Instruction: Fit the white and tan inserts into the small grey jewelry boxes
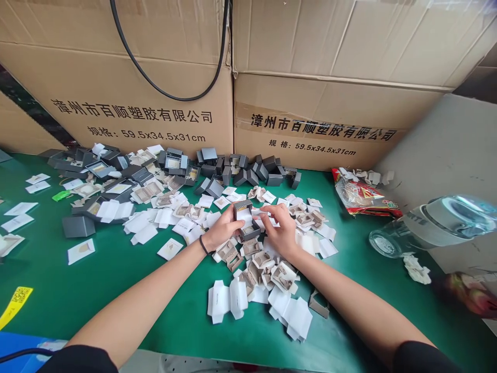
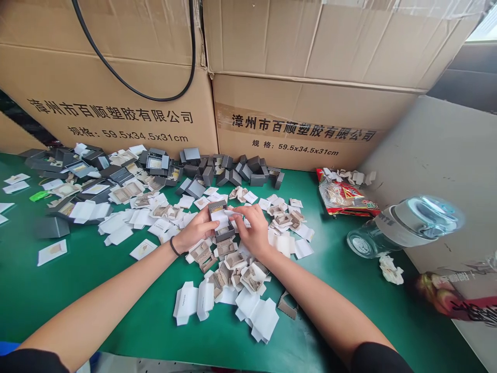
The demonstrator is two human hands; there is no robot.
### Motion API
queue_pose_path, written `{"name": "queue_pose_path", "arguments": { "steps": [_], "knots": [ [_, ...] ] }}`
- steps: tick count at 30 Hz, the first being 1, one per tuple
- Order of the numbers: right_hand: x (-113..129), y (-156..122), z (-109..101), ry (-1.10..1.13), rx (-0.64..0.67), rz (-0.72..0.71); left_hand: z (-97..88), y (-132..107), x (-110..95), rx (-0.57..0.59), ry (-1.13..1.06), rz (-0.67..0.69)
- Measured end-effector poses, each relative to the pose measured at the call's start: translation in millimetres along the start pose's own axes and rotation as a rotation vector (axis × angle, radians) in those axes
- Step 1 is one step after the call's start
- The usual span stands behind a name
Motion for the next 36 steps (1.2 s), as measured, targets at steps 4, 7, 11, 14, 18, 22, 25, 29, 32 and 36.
{"name": "queue_pose_path", "arguments": {
  "steps": [4,7,11,14,18,22,25,29,32,36],
  "knots": [
    [1,-2,7,0.085,0.052,-0.024,0.0,2,1,0.0,0.026,0.002],
    [0,-2,10,0.144,0.065,-0.036,-3.8,3,4,-0.016,0.095,0.004],
    [-4,-1,11,0.138,0.073,0.026,-8.5,4,5,-0.042,0.237,0.012],
    [-6,0,13,0.078,0.092,0.033,-8.1,4,3,-0.054,0.261,0.031],
    [-5,-1,14,0.035,0.101,-0.014,-3.8,2,3,0.002,0.132,0.015],
    [-7,-1,13,0.035,0.1,-0.001,1.9,2,9,0.149,-0.036,-0.045],
    [-5,-1,11,0.048,0.084,-0.012,2.4,2,11,0.194,-0.12,-0.057],
    [2,-2,9,0.028,0.07,-0.075,2.9,3,13,0.202,-0.167,-0.075],
    [4,-1,8,0.026,0.071,-0.097,4.7,3,14,0.216,-0.202,-0.077],
    [4,1,8,0.026,0.086,-0.109,6.1,4,16,0.239,-0.255,-0.073]
  ]
}}
Point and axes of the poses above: each hand's wrist, its own y-axis towards the middle knuckle, its own z-axis out of the palm, x = y × z, the point moved 7 cm from there along y, towards the middle knuckle, and after that the axes turned 13 degrees about x, right-handed, at the moved point
